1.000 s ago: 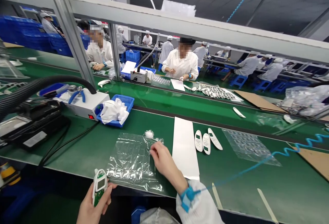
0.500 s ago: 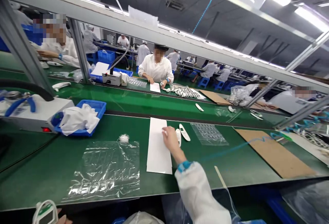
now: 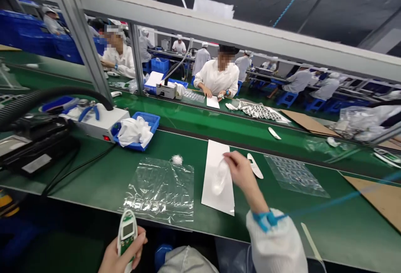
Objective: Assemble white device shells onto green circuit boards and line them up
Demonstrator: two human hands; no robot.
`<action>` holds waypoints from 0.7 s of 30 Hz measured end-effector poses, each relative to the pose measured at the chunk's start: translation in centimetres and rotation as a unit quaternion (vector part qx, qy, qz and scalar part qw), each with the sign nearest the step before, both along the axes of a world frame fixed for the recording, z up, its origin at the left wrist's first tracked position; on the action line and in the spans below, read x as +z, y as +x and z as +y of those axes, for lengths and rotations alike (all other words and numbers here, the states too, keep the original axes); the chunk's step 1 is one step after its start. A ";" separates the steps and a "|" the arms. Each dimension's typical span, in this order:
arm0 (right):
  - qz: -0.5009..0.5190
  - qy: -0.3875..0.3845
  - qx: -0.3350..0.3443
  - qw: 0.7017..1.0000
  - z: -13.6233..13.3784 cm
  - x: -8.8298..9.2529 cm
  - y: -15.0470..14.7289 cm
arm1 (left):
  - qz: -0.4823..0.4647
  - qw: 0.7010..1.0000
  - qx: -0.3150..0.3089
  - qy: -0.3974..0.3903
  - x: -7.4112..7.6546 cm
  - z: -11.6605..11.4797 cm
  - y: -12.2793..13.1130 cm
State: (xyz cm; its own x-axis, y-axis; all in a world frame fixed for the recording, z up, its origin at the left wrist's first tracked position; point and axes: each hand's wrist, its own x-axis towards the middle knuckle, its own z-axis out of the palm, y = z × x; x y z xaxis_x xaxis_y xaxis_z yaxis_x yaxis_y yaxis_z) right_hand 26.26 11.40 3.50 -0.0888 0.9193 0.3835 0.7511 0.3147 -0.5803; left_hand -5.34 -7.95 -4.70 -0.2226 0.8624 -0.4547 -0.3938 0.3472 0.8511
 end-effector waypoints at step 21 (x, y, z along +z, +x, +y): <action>-0.008 -0.180 0.127 0.975 -9.6 -6.1 -16.6 | 0.123 0.992 -0.006 -0.010 -0.5 -0.4 -1.7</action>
